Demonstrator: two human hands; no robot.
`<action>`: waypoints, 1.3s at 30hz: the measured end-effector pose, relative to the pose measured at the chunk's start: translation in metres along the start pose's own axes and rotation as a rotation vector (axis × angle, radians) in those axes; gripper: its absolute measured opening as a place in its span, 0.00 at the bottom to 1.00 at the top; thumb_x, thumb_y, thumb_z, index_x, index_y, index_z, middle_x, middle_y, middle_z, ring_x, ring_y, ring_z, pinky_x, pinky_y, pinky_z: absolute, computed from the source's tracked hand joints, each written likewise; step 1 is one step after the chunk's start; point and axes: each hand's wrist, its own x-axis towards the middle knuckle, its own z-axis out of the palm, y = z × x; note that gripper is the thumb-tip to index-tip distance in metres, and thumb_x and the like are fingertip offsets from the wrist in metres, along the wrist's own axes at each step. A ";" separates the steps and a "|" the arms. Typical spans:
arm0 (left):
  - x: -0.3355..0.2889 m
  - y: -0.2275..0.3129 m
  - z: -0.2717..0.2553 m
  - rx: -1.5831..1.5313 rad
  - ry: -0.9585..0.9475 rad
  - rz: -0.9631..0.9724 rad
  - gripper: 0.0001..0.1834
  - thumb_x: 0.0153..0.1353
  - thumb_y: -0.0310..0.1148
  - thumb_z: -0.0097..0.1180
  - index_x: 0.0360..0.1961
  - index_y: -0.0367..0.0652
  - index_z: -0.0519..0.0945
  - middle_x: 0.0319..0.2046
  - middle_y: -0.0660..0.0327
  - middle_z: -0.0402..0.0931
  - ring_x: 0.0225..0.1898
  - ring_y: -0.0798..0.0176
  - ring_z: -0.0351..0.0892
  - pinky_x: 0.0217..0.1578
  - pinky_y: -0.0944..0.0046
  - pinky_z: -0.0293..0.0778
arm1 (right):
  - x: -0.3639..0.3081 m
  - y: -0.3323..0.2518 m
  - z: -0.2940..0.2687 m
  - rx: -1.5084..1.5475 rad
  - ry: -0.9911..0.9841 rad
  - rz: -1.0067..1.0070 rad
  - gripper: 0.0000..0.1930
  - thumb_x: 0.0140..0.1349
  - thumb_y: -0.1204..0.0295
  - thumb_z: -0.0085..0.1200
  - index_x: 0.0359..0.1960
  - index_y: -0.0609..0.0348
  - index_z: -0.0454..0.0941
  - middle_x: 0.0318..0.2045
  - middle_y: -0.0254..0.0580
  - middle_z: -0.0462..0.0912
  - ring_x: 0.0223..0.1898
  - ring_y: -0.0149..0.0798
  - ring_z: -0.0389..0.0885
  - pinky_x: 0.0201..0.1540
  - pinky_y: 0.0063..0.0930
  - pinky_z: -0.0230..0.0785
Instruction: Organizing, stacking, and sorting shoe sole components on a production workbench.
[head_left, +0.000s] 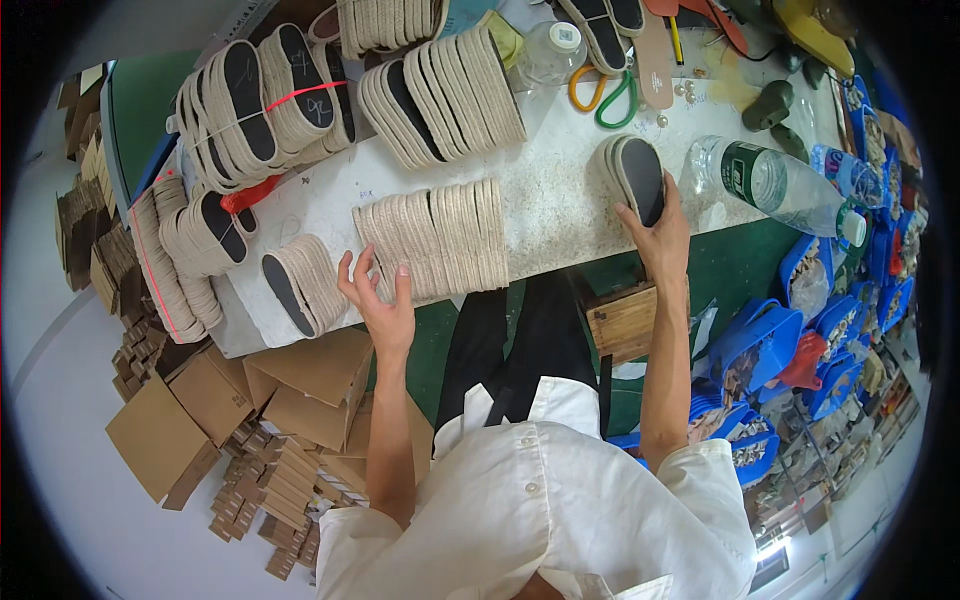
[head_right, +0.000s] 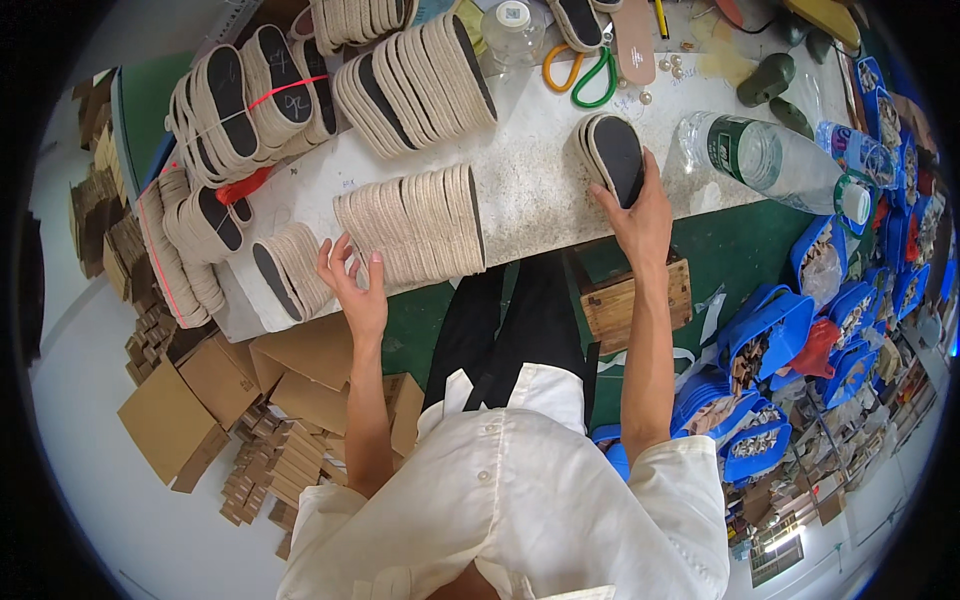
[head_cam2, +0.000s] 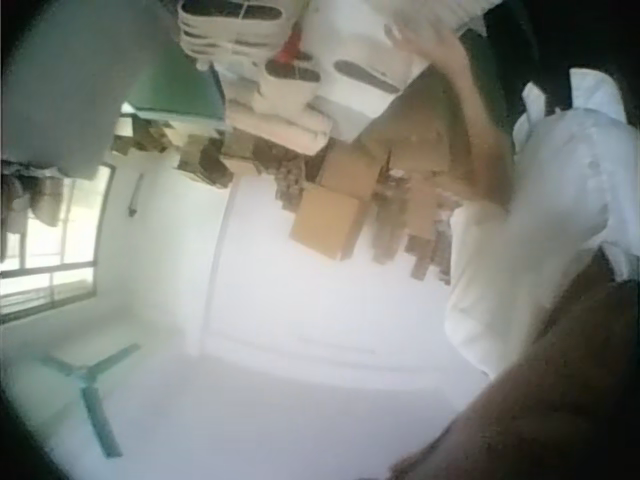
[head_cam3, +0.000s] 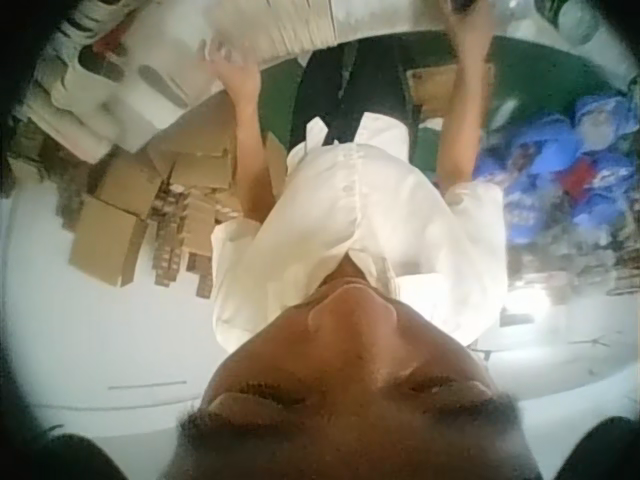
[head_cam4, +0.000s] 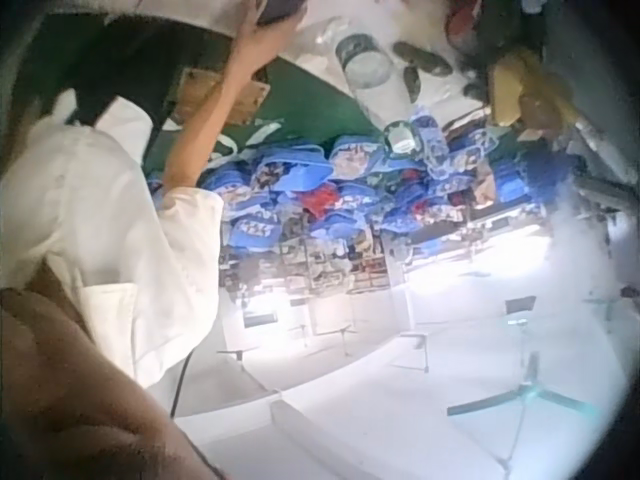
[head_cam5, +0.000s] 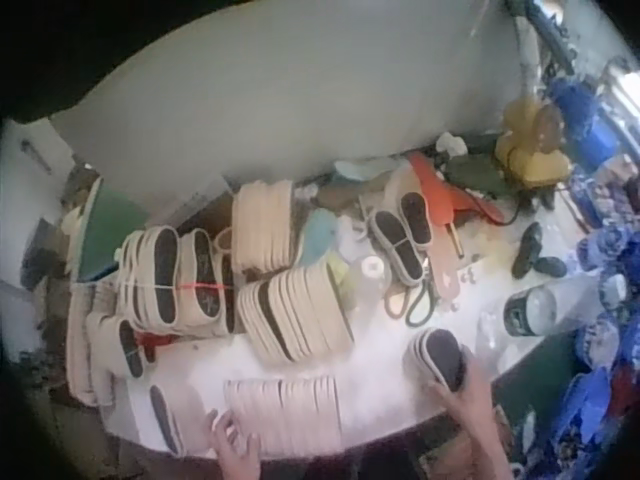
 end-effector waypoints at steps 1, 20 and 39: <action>0.000 0.000 0.000 -0.004 -0.002 -0.015 0.29 0.67 0.31 0.63 0.68 0.44 0.69 0.72 0.49 0.50 0.66 0.48 0.66 0.63 0.47 0.67 | 0.001 -0.002 0.000 0.007 -0.030 0.026 0.48 0.52 0.58 0.75 0.71 0.68 0.64 0.56 0.64 0.82 0.57 0.58 0.82 0.60 0.43 0.73; -0.009 -0.003 0.000 -0.019 0.003 0.013 0.25 0.68 0.29 0.62 0.65 0.45 0.73 0.72 0.53 0.50 0.62 0.55 0.70 0.62 0.50 0.70 | 0.006 0.000 0.000 -0.213 -0.079 0.061 0.45 0.52 0.58 0.73 0.68 0.69 0.66 0.52 0.68 0.82 0.52 0.62 0.84 0.55 0.46 0.76; -0.013 0.002 0.005 -0.095 -0.014 -0.009 0.26 0.67 0.28 0.62 0.65 0.41 0.72 0.72 0.51 0.50 0.60 0.51 0.75 0.60 0.52 0.73 | -0.001 0.011 0.015 -0.224 0.070 -0.062 0.46 0.49 0.59 0.74 0.68 0.63 0.66 0.50 0.61 0.85 0.49 0.62 0.85 0.51 0.47 0.77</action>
